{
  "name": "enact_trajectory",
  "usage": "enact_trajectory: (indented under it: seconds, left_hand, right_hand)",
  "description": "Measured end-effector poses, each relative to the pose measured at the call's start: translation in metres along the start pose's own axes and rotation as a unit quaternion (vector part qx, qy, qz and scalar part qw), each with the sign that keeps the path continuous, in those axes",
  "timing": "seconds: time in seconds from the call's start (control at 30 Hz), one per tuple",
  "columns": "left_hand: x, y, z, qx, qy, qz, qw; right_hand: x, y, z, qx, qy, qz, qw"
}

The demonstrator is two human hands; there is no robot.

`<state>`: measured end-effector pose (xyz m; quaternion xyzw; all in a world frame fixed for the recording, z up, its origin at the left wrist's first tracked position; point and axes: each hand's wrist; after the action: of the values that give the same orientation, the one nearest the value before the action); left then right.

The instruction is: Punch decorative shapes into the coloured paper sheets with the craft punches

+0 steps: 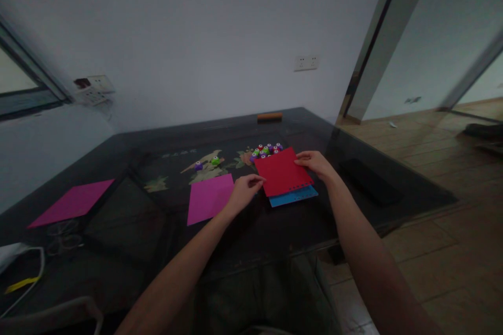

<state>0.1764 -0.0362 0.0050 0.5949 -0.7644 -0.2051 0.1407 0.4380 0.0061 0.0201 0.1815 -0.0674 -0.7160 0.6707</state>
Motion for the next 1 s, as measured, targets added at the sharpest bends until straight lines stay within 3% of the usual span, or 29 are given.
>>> enact_trajectory:
  seconds: [0.4,0.7,1.0]
  left_hand:
    - [0.008,-0.019,0.003,-0.137,-0.058,0.011,0.989]
    - [0.009,-0.02,0.003,-0.242,-0.091,0.005,0.966]
    - [0.009,-0.02,0.006,-0.269,-0.091,0.008,0.959]
  right_hand:
    - [-0.001,0.008,-0.008,0.141,-0.043,0.055,0.988]
    - [0.002,0.005,-0.003,0.182,-0.07,0.029,0.98]
    - [0.003,0.004,-0.002,0.174,-0.082,0.03,0.981]
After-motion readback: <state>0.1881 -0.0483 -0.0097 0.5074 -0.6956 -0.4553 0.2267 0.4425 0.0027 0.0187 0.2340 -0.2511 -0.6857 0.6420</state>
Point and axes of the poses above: each hand's wrist, its own x-axis away from the middle knuckle, its own y-axis out of the back of the hand, z = x × y, and after that the axes turned 12 degrees about y, right-handed
